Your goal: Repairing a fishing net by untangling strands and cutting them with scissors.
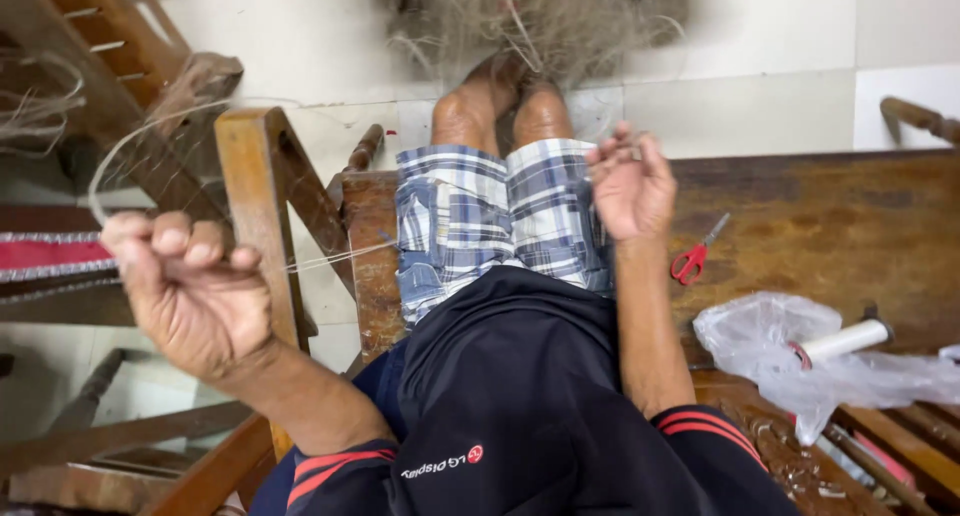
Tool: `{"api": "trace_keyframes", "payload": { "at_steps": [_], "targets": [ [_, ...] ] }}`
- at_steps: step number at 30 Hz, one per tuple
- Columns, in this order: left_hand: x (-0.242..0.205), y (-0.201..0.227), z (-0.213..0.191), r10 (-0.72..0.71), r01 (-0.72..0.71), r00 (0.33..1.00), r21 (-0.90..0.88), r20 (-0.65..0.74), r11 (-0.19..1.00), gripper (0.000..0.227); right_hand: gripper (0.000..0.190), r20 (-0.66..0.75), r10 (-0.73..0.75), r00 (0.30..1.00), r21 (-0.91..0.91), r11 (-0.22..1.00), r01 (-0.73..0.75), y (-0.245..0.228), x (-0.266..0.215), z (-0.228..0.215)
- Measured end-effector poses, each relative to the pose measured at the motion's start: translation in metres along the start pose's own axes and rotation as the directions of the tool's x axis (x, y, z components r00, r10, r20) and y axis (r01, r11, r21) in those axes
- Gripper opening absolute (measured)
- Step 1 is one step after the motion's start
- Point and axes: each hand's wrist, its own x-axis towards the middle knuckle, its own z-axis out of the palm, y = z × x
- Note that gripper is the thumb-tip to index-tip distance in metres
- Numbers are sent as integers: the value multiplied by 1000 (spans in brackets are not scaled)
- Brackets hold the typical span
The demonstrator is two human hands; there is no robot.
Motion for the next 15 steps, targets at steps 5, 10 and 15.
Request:
{"api": "trace_keyframes", "payload": {
  "at_steps": [5, 10, 15],
  "targets": [
    [4, -21, -3, -32, 47, 982, 74, -187, 996, 24, 22, 134, -159, 978, -49, 985, 167, -47, -19, 15],
    [8, -19, -15, -44, 63, 971, 76, -235, 995, 20, 18, 230, -79, 970, 84, 995, 61, -61, -30, 1],
    [33, -41, -9, 81, -18, 960, 228, -270, 973, 6, 16, 17, -139, 990, 45, 989, 138, -52, -15, -42]
  ]
}}
